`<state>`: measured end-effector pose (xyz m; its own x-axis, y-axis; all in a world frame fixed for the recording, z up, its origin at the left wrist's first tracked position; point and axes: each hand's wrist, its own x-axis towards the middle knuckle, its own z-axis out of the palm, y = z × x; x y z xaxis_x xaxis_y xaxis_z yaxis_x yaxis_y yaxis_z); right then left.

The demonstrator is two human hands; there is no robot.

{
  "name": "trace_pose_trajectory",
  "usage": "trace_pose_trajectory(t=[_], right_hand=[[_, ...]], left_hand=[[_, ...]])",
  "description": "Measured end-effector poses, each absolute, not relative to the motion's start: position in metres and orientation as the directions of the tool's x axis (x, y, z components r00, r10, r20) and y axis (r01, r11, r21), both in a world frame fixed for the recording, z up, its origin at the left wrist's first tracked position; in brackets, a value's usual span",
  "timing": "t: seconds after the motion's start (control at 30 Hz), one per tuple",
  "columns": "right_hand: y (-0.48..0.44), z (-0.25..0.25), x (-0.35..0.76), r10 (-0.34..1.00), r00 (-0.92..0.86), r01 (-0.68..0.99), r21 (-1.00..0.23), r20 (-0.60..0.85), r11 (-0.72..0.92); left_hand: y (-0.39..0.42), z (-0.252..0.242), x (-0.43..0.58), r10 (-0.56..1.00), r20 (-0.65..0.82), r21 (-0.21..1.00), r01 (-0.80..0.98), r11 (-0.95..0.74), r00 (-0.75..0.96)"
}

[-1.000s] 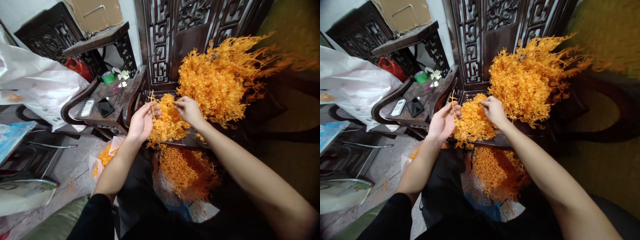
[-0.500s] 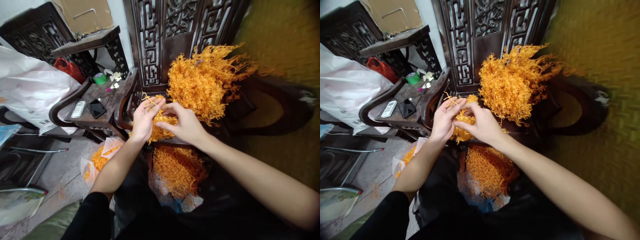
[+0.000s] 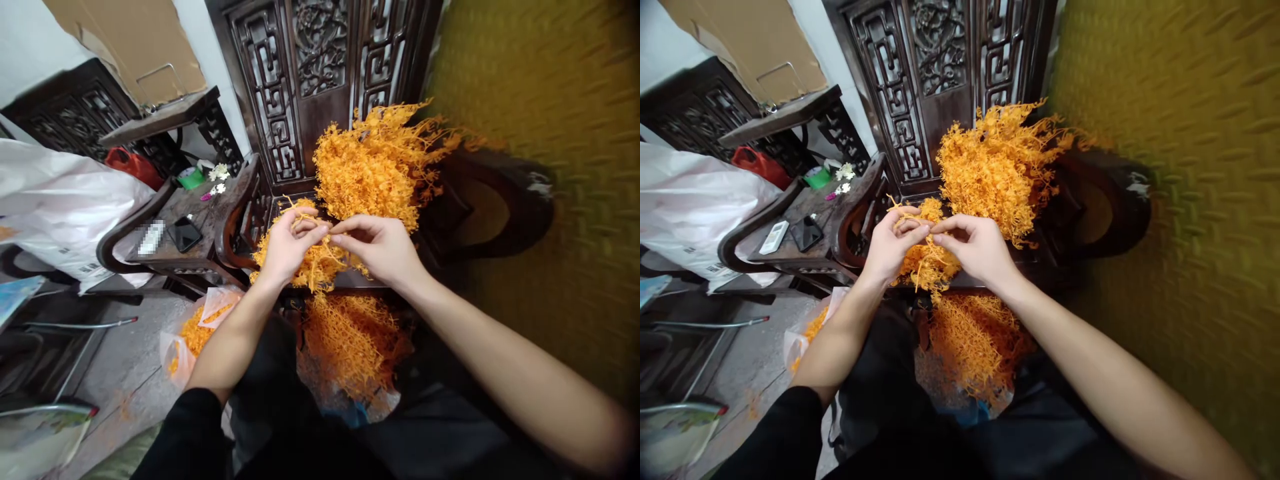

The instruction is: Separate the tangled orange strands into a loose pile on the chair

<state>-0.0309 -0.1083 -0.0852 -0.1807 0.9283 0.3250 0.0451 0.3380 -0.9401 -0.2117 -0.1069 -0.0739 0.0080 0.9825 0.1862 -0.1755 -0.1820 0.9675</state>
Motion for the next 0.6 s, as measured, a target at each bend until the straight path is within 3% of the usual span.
trace_pose_trajectory(t=[0.23,0.53,0.6], right_hand=[[-0.130,-0.066,-0.028,0.847,-0.189,0.361,-0.767,0.497,0.531],[-0.140,-0.038,-0.032,0.864,-0.197,0.300,-0.811,0.463,0.503],[-0.150,-0.026,-0.022,0.857,-0.225,0.268,-0.816,0.463,0.511]], left_hand=[[-0.112,-0.067,-0.202,0.968,0.239,0.966,-0.082,-0.245,-0.080],[-0.136,-0.047,-0.199,0.934,0.334,0.936,-0.073,-0.345,-0.126],[-0.144,-0.031,-0.210,0.903,0.398,0.915,-0.003,-0.404,-0.164]])
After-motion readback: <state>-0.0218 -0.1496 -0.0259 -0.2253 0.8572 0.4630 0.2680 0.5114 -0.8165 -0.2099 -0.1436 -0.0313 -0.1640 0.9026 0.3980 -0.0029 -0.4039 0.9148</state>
